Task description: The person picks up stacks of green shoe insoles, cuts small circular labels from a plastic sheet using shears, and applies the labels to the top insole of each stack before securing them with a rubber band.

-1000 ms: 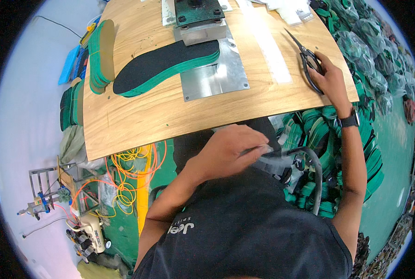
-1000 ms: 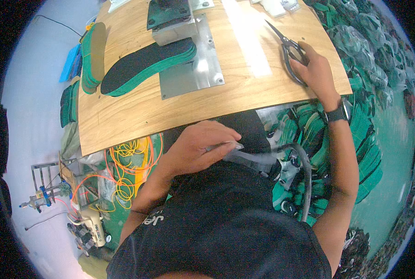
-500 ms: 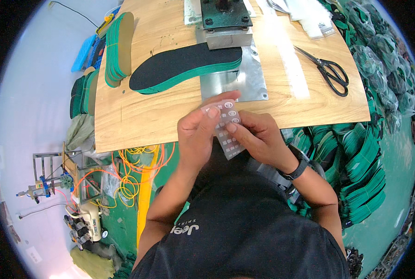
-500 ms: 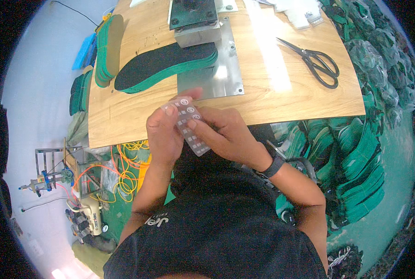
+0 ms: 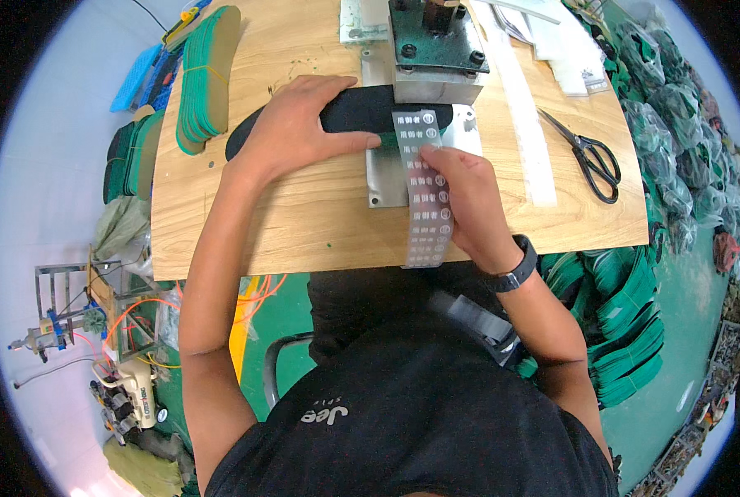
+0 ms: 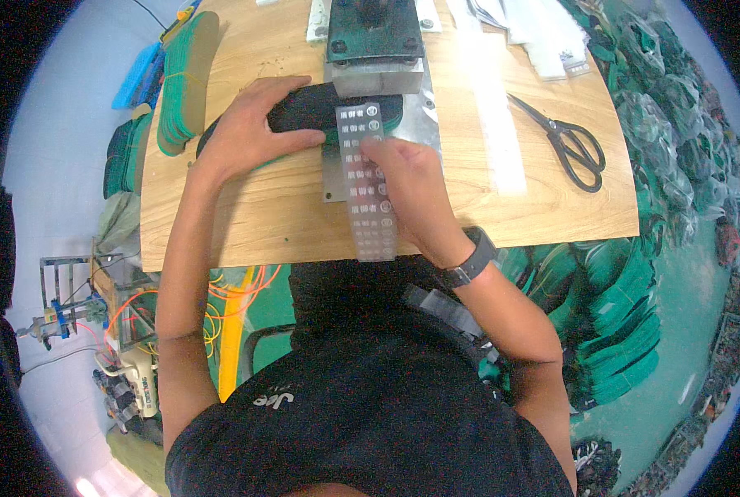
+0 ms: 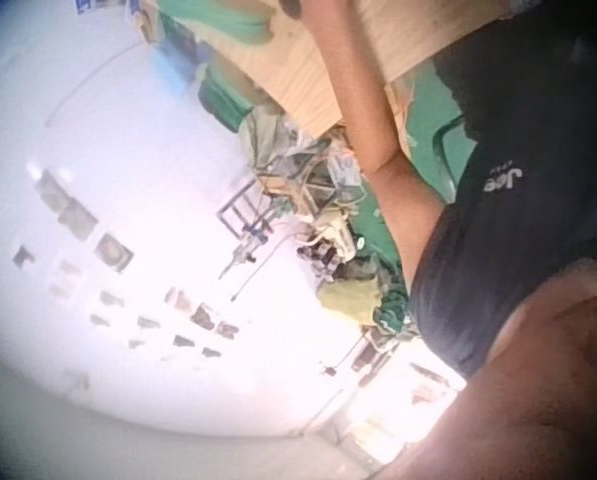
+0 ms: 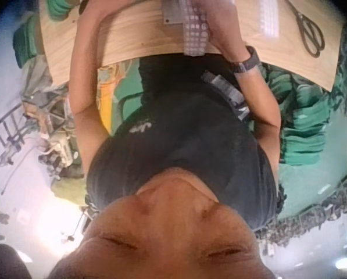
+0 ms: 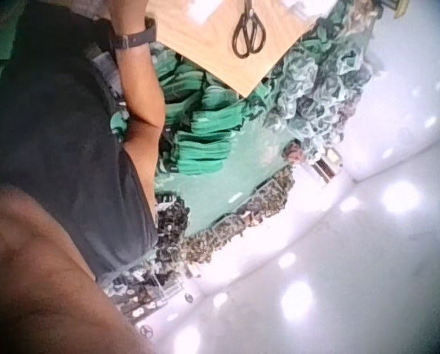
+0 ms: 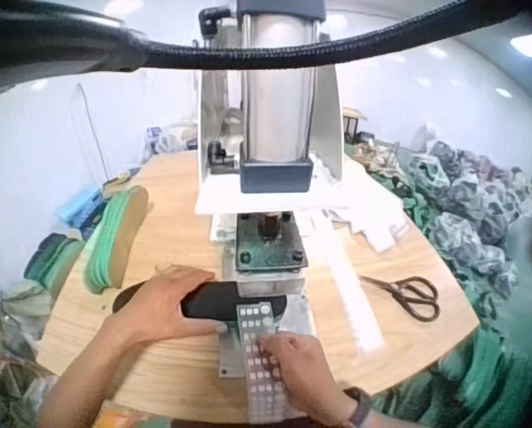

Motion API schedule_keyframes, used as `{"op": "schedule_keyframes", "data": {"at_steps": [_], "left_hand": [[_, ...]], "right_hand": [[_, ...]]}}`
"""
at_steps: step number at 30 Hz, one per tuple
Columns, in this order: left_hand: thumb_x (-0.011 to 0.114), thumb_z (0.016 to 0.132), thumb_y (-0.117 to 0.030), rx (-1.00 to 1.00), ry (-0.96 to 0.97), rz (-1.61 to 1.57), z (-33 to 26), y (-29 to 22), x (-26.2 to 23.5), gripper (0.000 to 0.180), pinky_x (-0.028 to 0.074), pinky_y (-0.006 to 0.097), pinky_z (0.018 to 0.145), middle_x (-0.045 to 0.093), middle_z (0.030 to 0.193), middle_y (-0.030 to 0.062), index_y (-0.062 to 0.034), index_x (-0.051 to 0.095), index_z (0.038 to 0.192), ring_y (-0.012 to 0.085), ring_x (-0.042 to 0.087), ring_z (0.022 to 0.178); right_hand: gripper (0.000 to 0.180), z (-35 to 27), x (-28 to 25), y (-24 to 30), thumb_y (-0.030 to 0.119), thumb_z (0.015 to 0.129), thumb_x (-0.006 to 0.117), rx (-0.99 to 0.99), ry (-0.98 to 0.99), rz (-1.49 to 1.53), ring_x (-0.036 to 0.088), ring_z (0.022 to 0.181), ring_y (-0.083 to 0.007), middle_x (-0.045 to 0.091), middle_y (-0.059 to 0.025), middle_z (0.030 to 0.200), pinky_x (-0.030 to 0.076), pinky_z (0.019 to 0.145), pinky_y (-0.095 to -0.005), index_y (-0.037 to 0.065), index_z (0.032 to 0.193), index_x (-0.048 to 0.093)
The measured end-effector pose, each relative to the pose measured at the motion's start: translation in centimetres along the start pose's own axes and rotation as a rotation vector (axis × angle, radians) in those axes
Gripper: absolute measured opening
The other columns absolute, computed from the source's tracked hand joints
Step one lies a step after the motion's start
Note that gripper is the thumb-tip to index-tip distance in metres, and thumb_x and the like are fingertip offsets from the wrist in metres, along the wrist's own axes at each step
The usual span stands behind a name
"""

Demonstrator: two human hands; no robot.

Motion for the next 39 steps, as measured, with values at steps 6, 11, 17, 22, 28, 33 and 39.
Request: {"op": "schedule_keyframes", "data": {"at_steps": [6,11,17,22,28,33,39], "left_hand": [[0.072,0.069,-0.045,-0.033,0.058,0.026,0.2,-0.3,0.4,0.06,0.043,0.04,0.087,0.062,0.101,0.0182,-0.0031,0.061,0.111,0.0341,0.057,0.097],[0.074,0.07,-0.04,-0.104,0.114,-0.003,0.3,-0.6,0.0,0.059,0.043,0.039,0.09,0.062,0.107,0.0176,-0.004,0.059,0.115,0.0347,0.056,0.1],[0.074,0.07,-0.042,-0.057,0.08,0.046,0.3,-0.1,0.5,0.061,0.043,0.041,0.09,0.062,0.107,0.018,-0.0036,0.059,0.115,0.0354,0.056,0.1],[0.074,0.07,-0.043,-0.057,0.103,0.051,0.3,0.0,0.5,0.063,0.043,0.04,0.09,0.061,0.108,0.018,-0.0037,0.058,0.116,0.0355,0.056,0.101],[0.076,0.068,-0.042,-0.067,0.074,0.039,0.3,-0.3,0.9,0.063,0.042,0.04,0.09,0.061,0.107,0.0173,-0.0048,0.059,0.116,0.0339,0.056,0.101],[0.074,0.071,-0.037,0.027,-0.021,-0.03,0.2,-0.7,0.6,0.054,0.042,0.039,0.092,0.061,0.11,0.0159,-0.0075,0.06,0.114,0.033,0.055,0.105],[0.067,0.079,-0.028,0.219,-0.123,0.002,-0.6,0.1,0.6,0.031,0.045,0.042,0.088,0.063,0.107,0.0142,-0.0038,0.063,0.098,0.0334,0.058,0.098]], "right_hand": [[0.015,1.6,0.2,0.2,0.015,0.089,0.056,-0.014,-0.05,0.066,0.056,0.057,-0.008,0.062,-0.0027,0.073,0.045,0.05,-0.0209,0.002,0.085,0.062],[0.016,2.0,0.2,0.0,0.016,0.088,0.057,-0.051,-0.079,0.038,0.058,0.061,-0.0103,0.062,-0.0046,0.075,0.048,0.052,-0.0233,0.0,0.086,0.062],[0.016,2.2,-0.1,-0.2,0.015,0.087,0.058,-0.032,-0.07,0.064,0.059,0.062,-0.0114,0.063,-0.0052,0.076,0.05,0.055,-0.0252,0.0,0.085,0.062],[0.017,2.3,0.4,0.0,0.015,0.088,0.058,-0.019,-0.103,0.054,0.058,0.059,-0.0101,0.063,-0.0044,0.073,0.047,0.053,-0.0228,0.0,0.085,0.062],[0.018,2.4,0.3,-0.1,0.016,0.09,0.055,-0.012,-0.106,0.013,0.057,0.057,-0.0088,0.062,-0.0039,0.072,0.045,0.051,-0.0215,0.0,0.083,0.062],[0.021,1.8,0.6,-0.1,0.018,0.091,0.054,-0.058,-0.103,0.073,0.057,0.058,-0.0086,0.062,-0.0041,0.072,0.045,0.05,-0.0227,0.0,0.082,0.061],[0.016,0.6,0.4,-1.3,0.014,0.089,0.056,-0.185,-0.1,-0.207,0.054,0.063,-0.007,0.058,-0.0015,0.072,0.043,0.056,-0.0207,0.0,0.089,0.063]]}}
Point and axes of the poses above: each hand's wrist, its own z-axis towards the middle knuckle, its own x-axis out of the palm, y = z × x, the point moved 1 cm from there along z, towards the middle knuckle
